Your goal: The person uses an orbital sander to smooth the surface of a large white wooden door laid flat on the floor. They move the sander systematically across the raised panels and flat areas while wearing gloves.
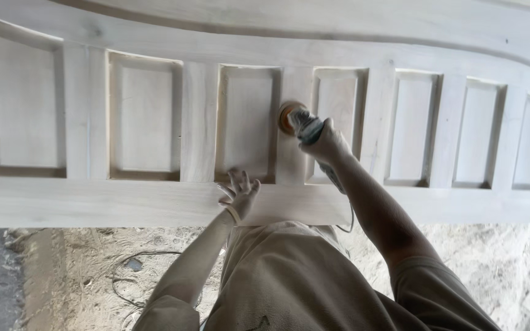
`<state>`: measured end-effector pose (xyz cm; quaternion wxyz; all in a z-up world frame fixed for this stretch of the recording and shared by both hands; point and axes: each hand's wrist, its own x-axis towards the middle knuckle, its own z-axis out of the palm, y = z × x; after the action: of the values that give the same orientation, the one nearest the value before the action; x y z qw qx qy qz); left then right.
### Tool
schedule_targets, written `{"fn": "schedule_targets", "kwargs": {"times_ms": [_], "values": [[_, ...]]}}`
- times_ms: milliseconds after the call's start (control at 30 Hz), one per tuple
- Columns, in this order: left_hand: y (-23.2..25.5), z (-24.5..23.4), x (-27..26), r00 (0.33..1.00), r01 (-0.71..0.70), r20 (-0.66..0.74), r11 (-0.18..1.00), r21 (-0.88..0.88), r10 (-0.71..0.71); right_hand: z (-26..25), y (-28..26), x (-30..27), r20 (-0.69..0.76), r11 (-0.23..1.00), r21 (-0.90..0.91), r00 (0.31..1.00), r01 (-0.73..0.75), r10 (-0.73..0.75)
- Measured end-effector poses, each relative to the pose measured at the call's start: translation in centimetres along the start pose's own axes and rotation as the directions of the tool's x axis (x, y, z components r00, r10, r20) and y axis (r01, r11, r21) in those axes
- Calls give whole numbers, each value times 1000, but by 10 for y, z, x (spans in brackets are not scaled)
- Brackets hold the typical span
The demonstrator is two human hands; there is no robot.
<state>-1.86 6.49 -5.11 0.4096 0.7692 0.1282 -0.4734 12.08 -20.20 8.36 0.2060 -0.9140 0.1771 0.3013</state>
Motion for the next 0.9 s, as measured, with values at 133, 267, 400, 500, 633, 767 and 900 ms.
{"fn": "schedule_targets", "kwargs": {"times_ms": [133,267,400,500,633,767,900], "values": [[26,-63,1,973,-192,-98,966,171,210,29,28,-54,116,1000,-25,993,0,2],[72,-133,17,858,7,-430,831,556,280,45,50,-82,180,975,-142,973,171,-144],[107,-170,32,938,147,-346,867,475,31,32,47,-58,158,934,-189,948,303,-275],[112,-167,35,946,211,-324,807,552,-26,12,24,-24,164,957,-180,966,226,-198],[110,-166,38,948,214,-315,806,552,-37,-23,-12,34,139,997,-72,990,41,-31],[108,-167,48,945,210,-326,814,542,-27,-57,-32,81,-10,975,-137,984,176,-179],[99,-165,53,945,213,-326,820,531,-34,-80,-42,114,-63,983,-109,986,147,-155]]}}
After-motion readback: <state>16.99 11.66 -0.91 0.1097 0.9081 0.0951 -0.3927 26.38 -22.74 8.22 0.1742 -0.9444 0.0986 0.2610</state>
